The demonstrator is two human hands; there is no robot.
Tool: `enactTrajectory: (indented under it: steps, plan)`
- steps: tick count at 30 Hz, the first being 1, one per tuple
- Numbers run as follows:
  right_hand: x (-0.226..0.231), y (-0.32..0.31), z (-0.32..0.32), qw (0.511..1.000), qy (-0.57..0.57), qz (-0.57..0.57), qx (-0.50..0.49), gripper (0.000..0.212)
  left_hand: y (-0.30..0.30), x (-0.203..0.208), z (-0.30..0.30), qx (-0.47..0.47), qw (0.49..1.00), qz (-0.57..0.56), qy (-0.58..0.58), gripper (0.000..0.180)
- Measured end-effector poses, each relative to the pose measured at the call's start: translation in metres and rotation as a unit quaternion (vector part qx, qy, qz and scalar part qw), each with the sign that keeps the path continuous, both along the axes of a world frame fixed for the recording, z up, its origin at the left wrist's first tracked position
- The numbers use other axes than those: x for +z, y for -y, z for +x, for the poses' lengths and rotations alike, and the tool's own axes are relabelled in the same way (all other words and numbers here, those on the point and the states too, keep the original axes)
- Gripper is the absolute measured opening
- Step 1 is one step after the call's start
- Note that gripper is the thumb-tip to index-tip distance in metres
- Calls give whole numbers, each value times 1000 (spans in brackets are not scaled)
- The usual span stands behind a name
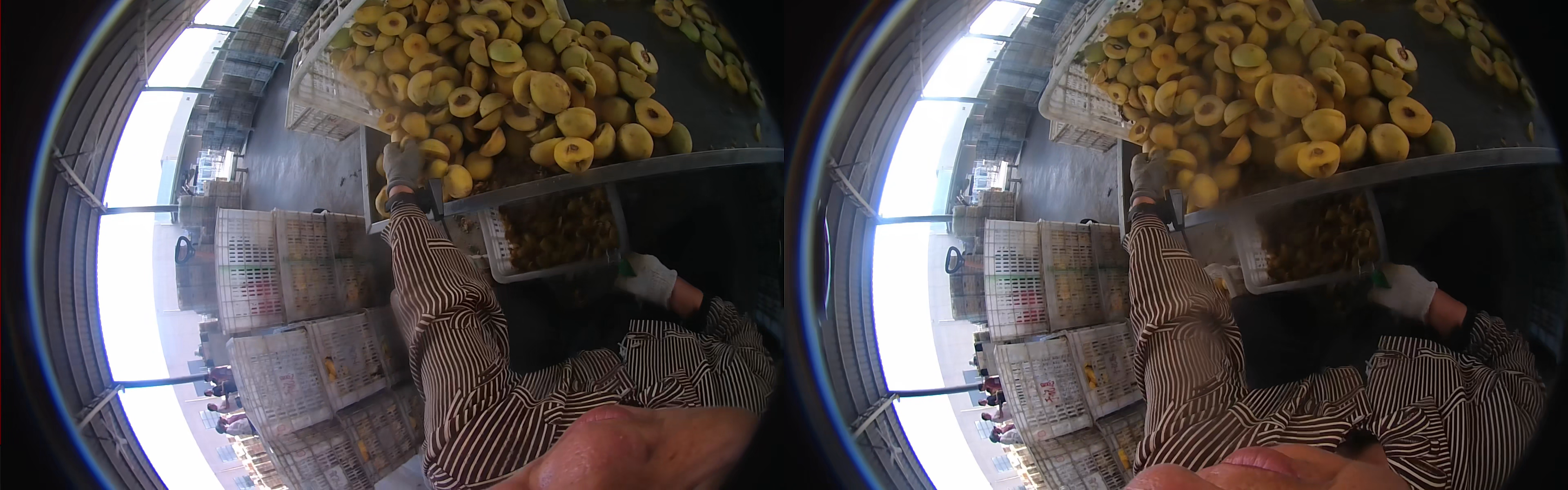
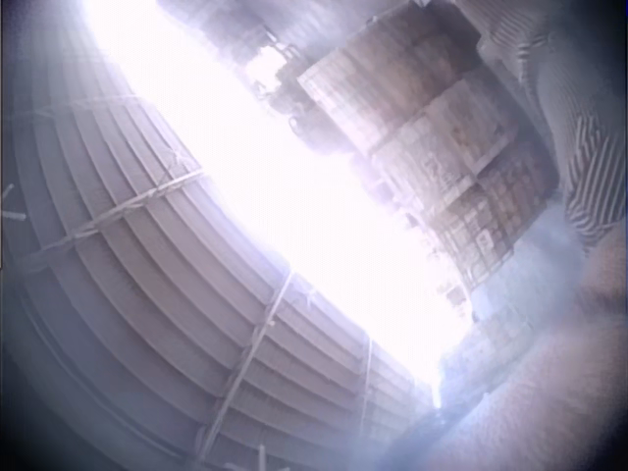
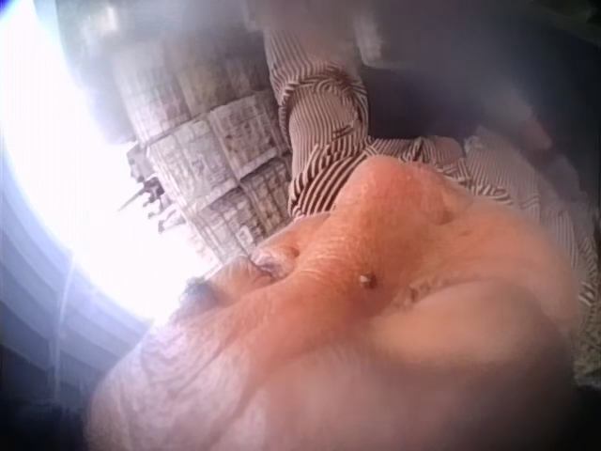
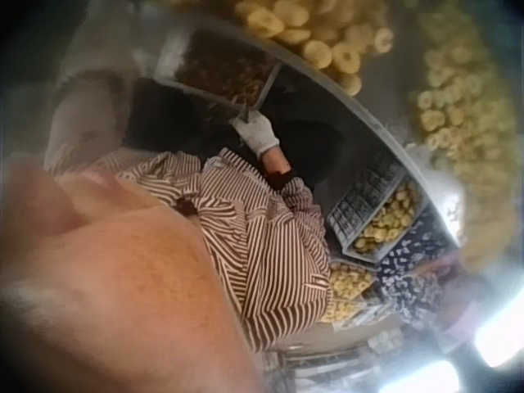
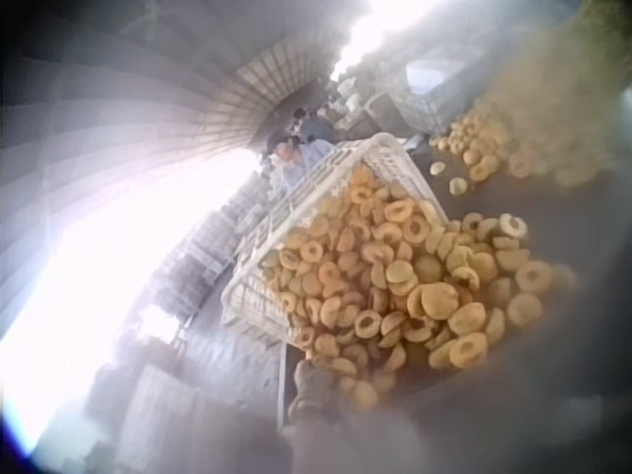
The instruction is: The person uses a hand-held pitting tool to remove the seeds from halves of yellow fruit, repeatedly picking up fruit from a pile, removing the pits, and dropping the pitted halves into a separate container.
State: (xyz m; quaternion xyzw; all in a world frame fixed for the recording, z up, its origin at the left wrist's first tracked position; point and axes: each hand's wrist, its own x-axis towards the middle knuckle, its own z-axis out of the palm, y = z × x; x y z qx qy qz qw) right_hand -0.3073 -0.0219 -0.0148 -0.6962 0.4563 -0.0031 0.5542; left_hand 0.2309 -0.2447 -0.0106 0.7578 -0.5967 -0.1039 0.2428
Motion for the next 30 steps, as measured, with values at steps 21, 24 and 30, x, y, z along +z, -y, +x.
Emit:
enactTrajectory:
  steps: [21, 24, 30]
  plan:
    - [60, 5, 75, 964, 116, -237, -30, 30, -263, 41, -306, -24, 756, -130, -641, 46]
    - [45, 1, 68, 958, 77, -275, -16, 30, -276, 32, -320, -81, 889, -191, -408, 44]
    - [32, -7, 61, 957, 46, -286, 12, 27, -283, 25, -330, -103, 846, -160, -498, 44]
